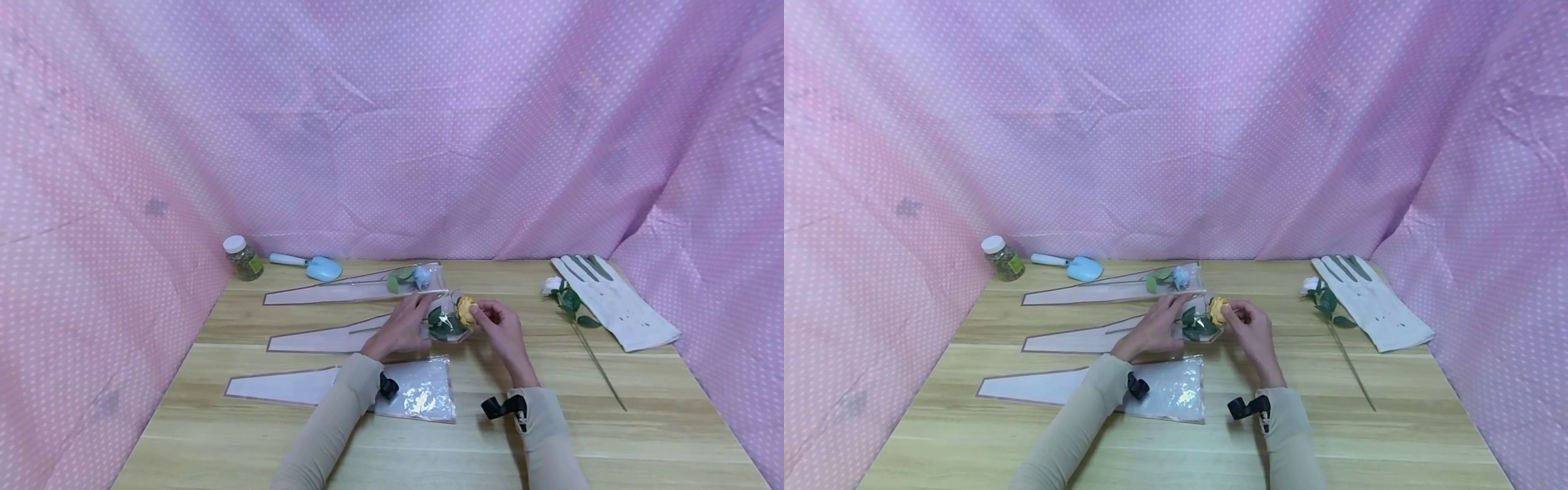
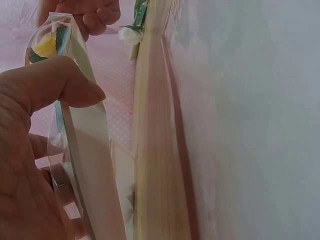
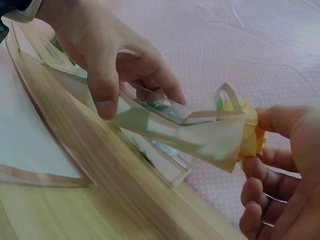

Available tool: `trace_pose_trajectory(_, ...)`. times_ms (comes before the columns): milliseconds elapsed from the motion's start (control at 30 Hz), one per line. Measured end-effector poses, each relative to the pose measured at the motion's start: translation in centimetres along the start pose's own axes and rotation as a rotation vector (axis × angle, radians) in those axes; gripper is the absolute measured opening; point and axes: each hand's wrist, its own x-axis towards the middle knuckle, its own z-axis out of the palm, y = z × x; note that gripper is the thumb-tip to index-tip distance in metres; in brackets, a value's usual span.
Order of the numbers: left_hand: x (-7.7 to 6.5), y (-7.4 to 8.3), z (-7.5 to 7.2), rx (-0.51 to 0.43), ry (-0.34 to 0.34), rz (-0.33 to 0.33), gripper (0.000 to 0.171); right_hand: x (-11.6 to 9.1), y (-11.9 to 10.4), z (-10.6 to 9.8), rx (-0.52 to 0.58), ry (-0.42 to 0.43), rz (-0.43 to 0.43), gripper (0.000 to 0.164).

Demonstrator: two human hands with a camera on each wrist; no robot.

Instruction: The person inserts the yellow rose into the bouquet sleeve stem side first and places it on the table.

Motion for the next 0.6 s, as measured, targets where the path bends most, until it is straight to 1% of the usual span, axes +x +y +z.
trace_pose_trajectory(167, 0.01, 0.02, 0.04, -0.003, -0.001, -0.005, 0.1, -0.03, 0.0, -0.06, -0.055, 0.009, -0.008, 0.035)
trace_pose_trajectory(267, -0.04, 0.1, -0.02, -0.023, -0.008, -0.02, 0.1, -0.12, -0.05, -0.25, -0.091, -0.008, -0.022, 0.037)
trace_pose_trajectory(367, -0.12, 0.23, -0.11, -0.04, -0.02, -0.037, 0.101, -0.21, -0.18, -0.39, -0.1, -0.026, -0.042, 0.037)
trace_pose_trajectory(467, -0.18, 0.3, -0.16, -0.05, -0.028, -0.045, 0.102, -0.19, -0.32, -0.48, -0.075, -0.018, -0.054, 0.037)
trace_pose_trajectory(600, -0.15, 0.34, -0.14, -0.047, -0.027, -0.041, 0.102, -0.06, -0.4, -0.52, -0.007, 0.027, -0.037, 0.033)
